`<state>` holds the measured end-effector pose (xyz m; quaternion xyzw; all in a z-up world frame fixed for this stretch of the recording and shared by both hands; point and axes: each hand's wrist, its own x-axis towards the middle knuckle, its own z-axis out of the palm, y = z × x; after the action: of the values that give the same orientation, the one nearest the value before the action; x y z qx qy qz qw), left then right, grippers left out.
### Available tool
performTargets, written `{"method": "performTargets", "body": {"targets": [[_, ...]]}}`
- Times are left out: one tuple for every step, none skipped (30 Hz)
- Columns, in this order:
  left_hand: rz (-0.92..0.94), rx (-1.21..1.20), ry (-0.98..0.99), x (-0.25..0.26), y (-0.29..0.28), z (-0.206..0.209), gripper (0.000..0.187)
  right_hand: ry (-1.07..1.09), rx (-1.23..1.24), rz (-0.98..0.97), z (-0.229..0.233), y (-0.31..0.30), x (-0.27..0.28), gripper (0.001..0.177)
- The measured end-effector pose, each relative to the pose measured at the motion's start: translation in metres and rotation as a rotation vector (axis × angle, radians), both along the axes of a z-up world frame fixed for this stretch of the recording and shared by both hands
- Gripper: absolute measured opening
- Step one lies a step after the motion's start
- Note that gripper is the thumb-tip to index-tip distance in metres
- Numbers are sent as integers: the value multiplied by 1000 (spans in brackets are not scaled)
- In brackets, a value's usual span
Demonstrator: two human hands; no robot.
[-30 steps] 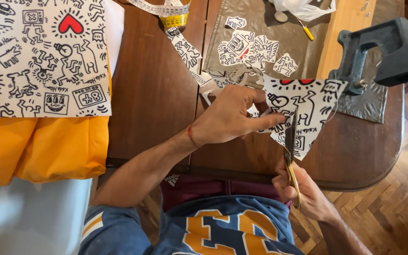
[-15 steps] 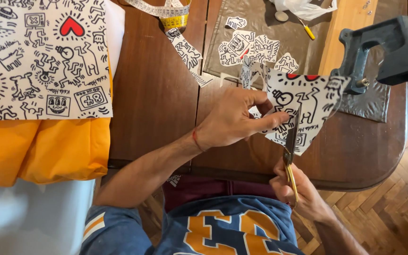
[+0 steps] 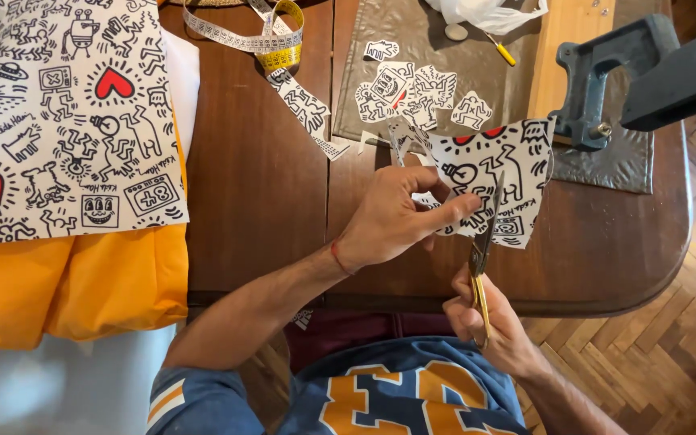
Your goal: Cutting out printed designs from a sheet of paper using scissors
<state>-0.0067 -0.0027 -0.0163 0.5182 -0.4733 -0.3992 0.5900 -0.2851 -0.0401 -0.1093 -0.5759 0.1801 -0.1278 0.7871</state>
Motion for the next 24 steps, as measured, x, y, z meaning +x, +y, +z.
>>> {"method": "performTargets", "body": {"targets": [[3,17,6,0,0,1,45,12,-22,0,0,-1,0,59],[7,33,13,0,0,1,45,24,-43,-1,-1,-2,0,58],[8,33,13,-1,0,1,45,25,-43,0,-2,-1,-1,58],[5,36,22,-2,-1,0,44,31,-39,-7,-2,-1,-2,57],[1,38,29,-2,-1,-1,43,36,-36,-15,-3,-1,-2,57],[1,37,29,-2,-1,1,43,36,-37,-15,1,-1,1,57],[-1,46,24,-1,0,3,43,14,-76,3,5,-1,3,60],[-4,56,20,-1,1,4,43,-8,-116,20,9,-1,5,63],[-4,57,21,0,0,4,43,-7,-115,20,12,-2,5,63],[-10,62,45,0,0,4,42,-8,-108,30,15,-3,5,64],[-16,69,72,0,0,3,40,-8,-100,38,17,-4,5,65],[-17,70,75,2,0,4,40,-5,-98,38,17,-3,2,65],[-18,50,69,4,0,6,41,12,-78,30,17,-4,0,65],[-20,31,62,6,1,7,43,28,-57,23,16,-4,-2,67],[-14,30,66,6,1,7,43,32,-58,28,20,-4,-2,67],[-21,38,35,6,2,8,41,43,-58,26,23,-4,-1,71],[-29,45,3,7,2,8,39,54,-59,23,27,-4,-1,75],[-26,44,7,8,2,9,39,57,-60,26,31,-3,-1,75],[-39,18,-20,9,2,10,41,85,-16,-4,35,-2,-1,76],[-51,-7,-47,10,2,11,43,113,27,-33,39,-1,-2,77],[-48,-7,-45,10,2,11,43,115,27,-30,30,-4,-5,77],[-41,10,-66,10,2,11,43,60,-44,19,22,-8,-8,71],[-34,26,-86,10,1,11,43,5,-117,67,13,-12,-11,66],[-32,25,-84,11,0,9,43,7,-118,69,11,-15,-13,66]]}}
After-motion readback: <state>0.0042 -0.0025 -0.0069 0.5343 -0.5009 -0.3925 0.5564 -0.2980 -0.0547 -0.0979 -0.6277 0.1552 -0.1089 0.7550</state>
